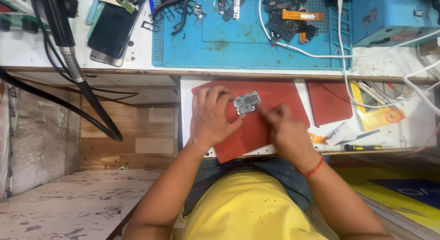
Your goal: The person scrubs a small silver electronic component on a red mat using a toothbrush, then uses a heat gun to blow air onto the component. The workspace is cluttered with various electronic parts and tools.
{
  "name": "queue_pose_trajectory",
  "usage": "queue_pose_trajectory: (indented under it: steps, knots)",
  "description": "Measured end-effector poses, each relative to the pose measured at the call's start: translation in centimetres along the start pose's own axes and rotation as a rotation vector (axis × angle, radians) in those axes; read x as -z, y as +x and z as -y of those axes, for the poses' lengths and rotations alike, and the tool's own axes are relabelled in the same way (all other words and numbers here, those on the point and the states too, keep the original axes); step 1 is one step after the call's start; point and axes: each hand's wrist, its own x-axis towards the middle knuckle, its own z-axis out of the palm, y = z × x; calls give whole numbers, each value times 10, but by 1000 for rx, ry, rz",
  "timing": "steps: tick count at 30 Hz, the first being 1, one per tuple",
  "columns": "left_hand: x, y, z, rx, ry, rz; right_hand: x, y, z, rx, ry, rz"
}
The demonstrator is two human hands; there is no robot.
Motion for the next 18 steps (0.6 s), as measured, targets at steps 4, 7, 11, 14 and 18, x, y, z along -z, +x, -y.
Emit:
queue_pose_trajectory:
  steps: [4,7,11,14,18]
  knots:
    - [-1,-2,0,-7,4,-11,4,5,3,-36,-23,97]
    - [0,0,0,-3,-7,-18,7,7,8,-58,-30,168]
    - [0,1,-2,10,-7,-20,9,12,9,-76,-48,192]
    - [2,0,0,1,1,-11,2,7,7,-110,-24,130]
    - [-2,0,-4,23,-14,-4,2,-1,0,-37,-28,131]
